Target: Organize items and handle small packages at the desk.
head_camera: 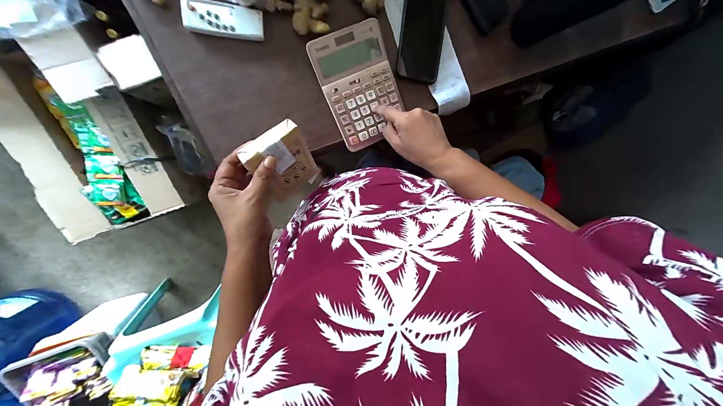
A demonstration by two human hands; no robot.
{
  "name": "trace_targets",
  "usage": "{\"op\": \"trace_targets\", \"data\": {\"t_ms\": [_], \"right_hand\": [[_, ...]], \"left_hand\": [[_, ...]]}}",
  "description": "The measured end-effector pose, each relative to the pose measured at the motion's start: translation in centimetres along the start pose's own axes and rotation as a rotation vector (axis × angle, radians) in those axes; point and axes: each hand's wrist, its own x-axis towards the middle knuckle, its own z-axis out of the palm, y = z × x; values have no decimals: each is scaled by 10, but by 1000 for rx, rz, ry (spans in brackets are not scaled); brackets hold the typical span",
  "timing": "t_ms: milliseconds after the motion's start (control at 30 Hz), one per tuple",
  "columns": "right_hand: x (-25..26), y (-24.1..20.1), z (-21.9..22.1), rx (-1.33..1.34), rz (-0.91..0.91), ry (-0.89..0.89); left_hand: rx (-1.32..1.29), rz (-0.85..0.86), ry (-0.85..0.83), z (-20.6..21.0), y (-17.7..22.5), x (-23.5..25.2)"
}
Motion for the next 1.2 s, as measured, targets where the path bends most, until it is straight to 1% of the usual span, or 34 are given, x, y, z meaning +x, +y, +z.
{"op": "trace_targets", "data": {"t_ms": [133,233,300,367,433,900,1200], "right_hand": [[-9,9,4,27,-49,172],[-17,14,5,26,-41,202],[-21,15,7,16,-15,167],[-22,14,7,-3,41,80],[-22,13,8,-13,63,53],[-21,9,3,-26,104,-13],[-24,9,5,-28,101,-13]], "left_hand": [[-11,1,0,2,1,-2],[-11,3,-3,3,-2,-2],[-17,6,-3,3,-4,-1],[-23,8,-6,3,-4,-2],[-20,1,-9,5,-2,-1],[-24,10,-10,5,-4,-5],[-30,22,-23,7,-6,-7]]}}
